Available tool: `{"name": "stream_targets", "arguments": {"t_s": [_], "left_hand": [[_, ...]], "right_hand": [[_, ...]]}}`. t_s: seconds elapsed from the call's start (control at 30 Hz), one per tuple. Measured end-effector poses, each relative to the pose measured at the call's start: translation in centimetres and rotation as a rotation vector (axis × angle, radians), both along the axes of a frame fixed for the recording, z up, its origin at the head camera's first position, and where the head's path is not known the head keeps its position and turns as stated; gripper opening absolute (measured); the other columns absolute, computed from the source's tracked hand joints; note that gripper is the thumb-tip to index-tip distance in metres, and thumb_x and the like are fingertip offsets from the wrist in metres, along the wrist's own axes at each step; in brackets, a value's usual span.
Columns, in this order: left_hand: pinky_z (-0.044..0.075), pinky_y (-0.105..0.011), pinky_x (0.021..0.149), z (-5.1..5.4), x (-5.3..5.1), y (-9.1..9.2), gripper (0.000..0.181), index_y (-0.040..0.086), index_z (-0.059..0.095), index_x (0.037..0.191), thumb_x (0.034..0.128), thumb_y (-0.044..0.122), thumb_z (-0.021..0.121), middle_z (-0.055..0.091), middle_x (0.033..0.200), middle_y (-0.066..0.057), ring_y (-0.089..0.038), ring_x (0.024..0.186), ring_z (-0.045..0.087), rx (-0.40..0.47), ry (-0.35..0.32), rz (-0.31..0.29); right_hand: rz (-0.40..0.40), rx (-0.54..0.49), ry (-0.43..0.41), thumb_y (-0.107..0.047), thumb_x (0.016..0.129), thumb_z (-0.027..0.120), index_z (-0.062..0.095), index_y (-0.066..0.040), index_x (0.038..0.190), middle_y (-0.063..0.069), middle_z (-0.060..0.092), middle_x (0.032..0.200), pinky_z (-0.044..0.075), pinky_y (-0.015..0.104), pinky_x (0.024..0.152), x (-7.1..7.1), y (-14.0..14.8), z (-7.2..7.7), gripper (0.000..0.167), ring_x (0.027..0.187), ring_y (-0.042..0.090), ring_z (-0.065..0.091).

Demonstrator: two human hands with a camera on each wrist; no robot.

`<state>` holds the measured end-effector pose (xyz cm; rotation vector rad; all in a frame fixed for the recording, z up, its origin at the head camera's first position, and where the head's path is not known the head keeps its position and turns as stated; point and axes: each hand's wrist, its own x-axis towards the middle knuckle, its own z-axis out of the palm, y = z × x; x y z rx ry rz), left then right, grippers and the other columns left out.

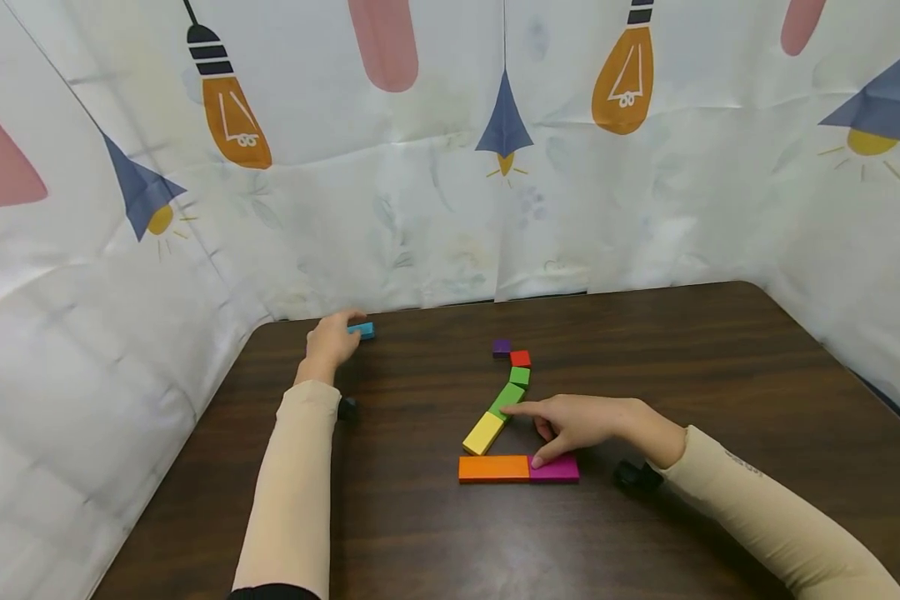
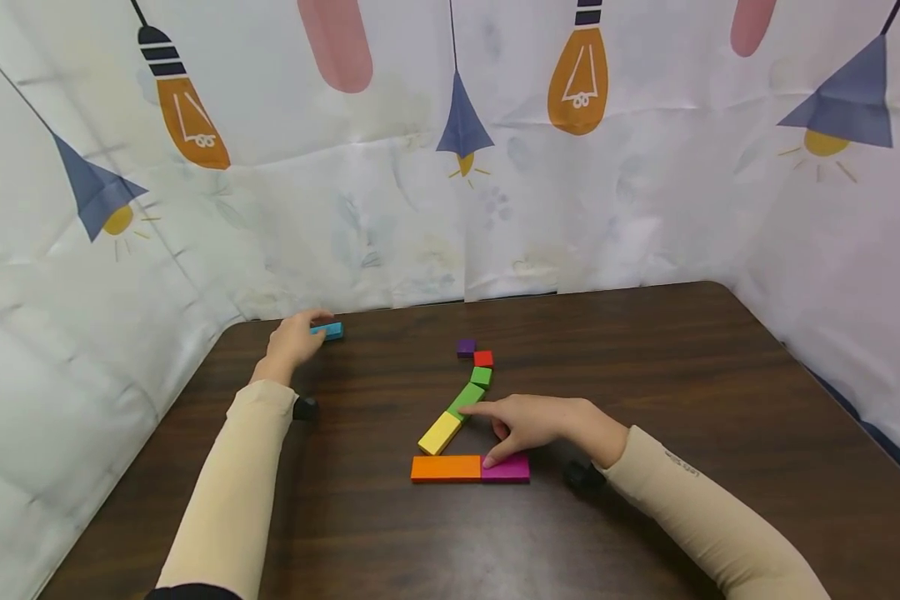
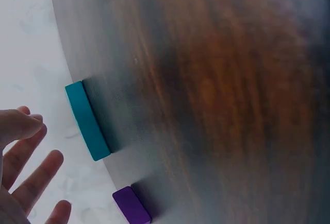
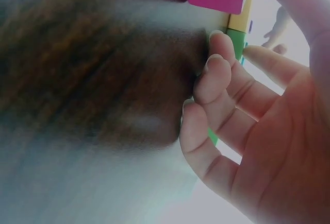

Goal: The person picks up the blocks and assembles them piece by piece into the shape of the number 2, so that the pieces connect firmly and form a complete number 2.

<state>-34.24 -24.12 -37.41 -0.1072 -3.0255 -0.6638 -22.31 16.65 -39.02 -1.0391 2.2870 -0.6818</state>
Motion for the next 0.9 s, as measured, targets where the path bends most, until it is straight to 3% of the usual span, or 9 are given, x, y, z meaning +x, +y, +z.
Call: {"name": "stream_targets", "arguments": {"t_s": [0.13, 0.23, 0.53, 0.9], "left_hand": [[0.034, -0.067, 0.103, -0.1, -0.2, -0.4, 0.041, 0.009, 0.055, 0.147, 0.1063, 0.011, 0.05, 0.051, 0.146, -0.027, -0.049, 0.119, 0.053, -0.01, -0.028, 0.013], [0.031, -0.069, 0.105, -0.2, -0.5, -0.5, 0.041, 0.008, 0.055, 0.146, 0.1062, 0.01, 0.049, 0.048, 0.149, -0.028, -0.051, 0.128, 0.048, -0.009, -0.039, 0.015], [0.025, -0.072, 0.107, -0.3, -1.5, -0.5, 0.047, 0.007, 0.046, 0.152, 0.1055, 0.01, 0.05, 0.039, 0.154, -0.03, -0.055, 0.135, 0.038, -0.055, -0.126, -0.009], [0.031, -0.07, 0.102, -1.1, -2.1, -0.5, 0.047, 0.004, 0.048, 0.15, 0.103, 0.008, 0.051, 0.041, 0.152, -0.031, -0.053, 0.131, 0.043, -0.078, -0.163, -0.007]], "right_hand": [[0.017, 0.005, 0.02, -0.038, 0.094, 0.077, 0.039, -0.015, 0.158, -0.01, 0.048, 0.074, 0.039, 0.025, 0.068, -0.1, -0.1, 0.0, 0.078, 0.067, 0.005, 0.045], [0.026, -0.001, 0.024, -0.04, 0.094, 0.076, 0.039, -0.014, 0.158, -0.01, 0.048, 0.074, 0.04, 0.026, 0.067, -0.2, 0.0, -0.1, 0.079, 0.067, 0.004, 0.045], [-0.023, 0.03, 0.013, -0.033, 0.092, 0.08, 0.041, -0.016, 0.157, -0.008, 0.05, 0.073, 0.039, 0.025, 0.067, 0.0, -0.3, 0.2, 0.078, 0.066, 0.006, 0.045], [-0.025, 0.029, 0.021, -0.033, 0.092, 0.079, 0.041, -0.015, 0.157, -0.009, 0.049, 0.073, 0.039, 0.024, 0.068, 0.1, -0.2, 0.1, 0.077, 0.066, 0.004, 0.045]]}}
